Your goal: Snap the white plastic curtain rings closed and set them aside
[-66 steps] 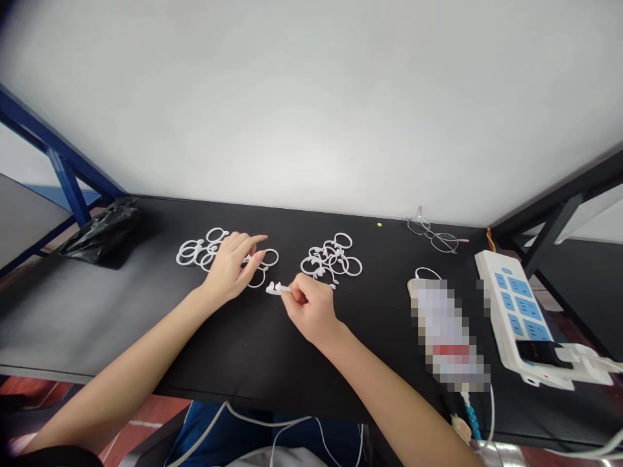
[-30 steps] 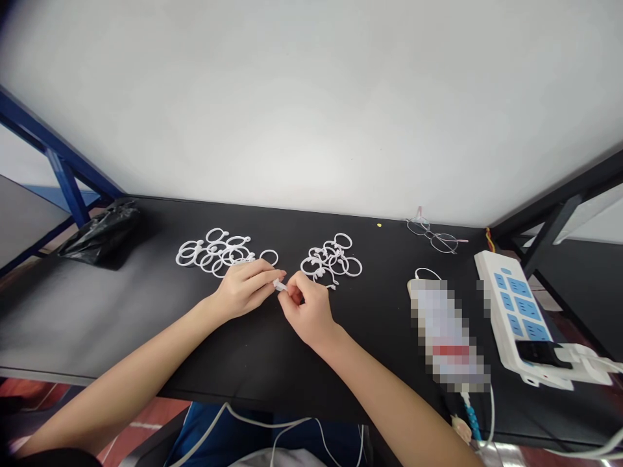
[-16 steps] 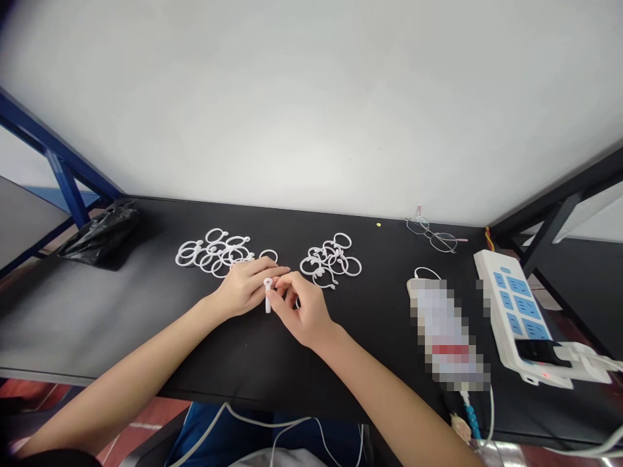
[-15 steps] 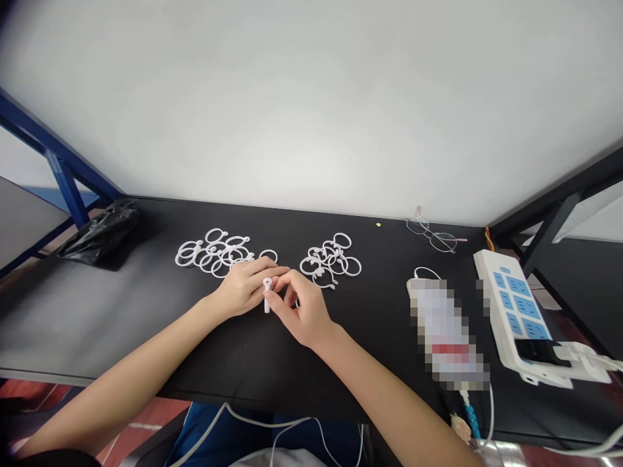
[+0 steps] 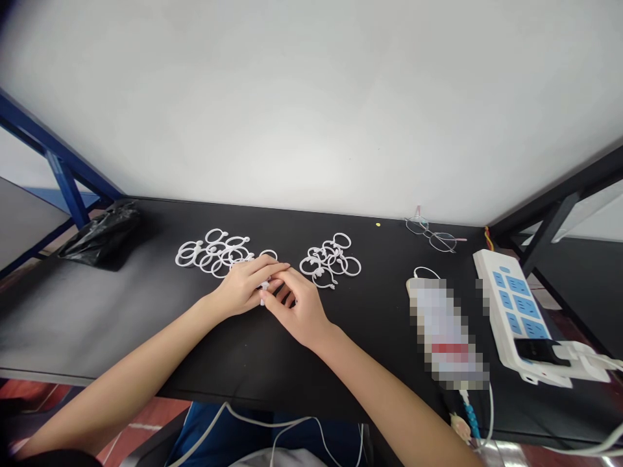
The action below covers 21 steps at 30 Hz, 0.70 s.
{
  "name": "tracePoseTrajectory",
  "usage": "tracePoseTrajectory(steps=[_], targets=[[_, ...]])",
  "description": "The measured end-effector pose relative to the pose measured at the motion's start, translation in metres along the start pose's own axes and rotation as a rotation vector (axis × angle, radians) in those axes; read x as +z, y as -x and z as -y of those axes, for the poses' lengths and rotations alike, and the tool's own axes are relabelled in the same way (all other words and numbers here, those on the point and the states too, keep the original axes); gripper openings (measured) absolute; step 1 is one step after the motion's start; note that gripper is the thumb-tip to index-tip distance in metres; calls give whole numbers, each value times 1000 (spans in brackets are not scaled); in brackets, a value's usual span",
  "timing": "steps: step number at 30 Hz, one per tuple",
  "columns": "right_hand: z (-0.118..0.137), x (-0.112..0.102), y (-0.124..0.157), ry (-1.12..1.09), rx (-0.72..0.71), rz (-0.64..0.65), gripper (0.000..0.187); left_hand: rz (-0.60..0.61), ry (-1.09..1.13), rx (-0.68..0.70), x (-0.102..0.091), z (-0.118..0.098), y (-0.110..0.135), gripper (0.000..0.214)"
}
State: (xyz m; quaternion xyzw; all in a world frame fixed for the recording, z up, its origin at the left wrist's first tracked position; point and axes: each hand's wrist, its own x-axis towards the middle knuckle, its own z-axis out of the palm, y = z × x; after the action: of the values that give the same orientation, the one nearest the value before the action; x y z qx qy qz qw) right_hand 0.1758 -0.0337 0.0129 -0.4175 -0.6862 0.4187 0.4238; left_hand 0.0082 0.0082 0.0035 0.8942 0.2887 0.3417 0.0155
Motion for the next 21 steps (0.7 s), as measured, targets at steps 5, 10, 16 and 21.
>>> tracePoseTrajectory(steps=[5,10,16,21], targets=[[-4,1,1,15,-62,-9,20,39,9,-13,-1,-1,0,28],[-7,2,2,23,-95,-29,18,72,13,-26,1,0,1,33],[-6,2,2,30,-166,-133,9,45,91,-80,0,-1,1,28],[-4,-1,1,32,-229,-251,10,118,332,-207,-4,-4,-1,30]])
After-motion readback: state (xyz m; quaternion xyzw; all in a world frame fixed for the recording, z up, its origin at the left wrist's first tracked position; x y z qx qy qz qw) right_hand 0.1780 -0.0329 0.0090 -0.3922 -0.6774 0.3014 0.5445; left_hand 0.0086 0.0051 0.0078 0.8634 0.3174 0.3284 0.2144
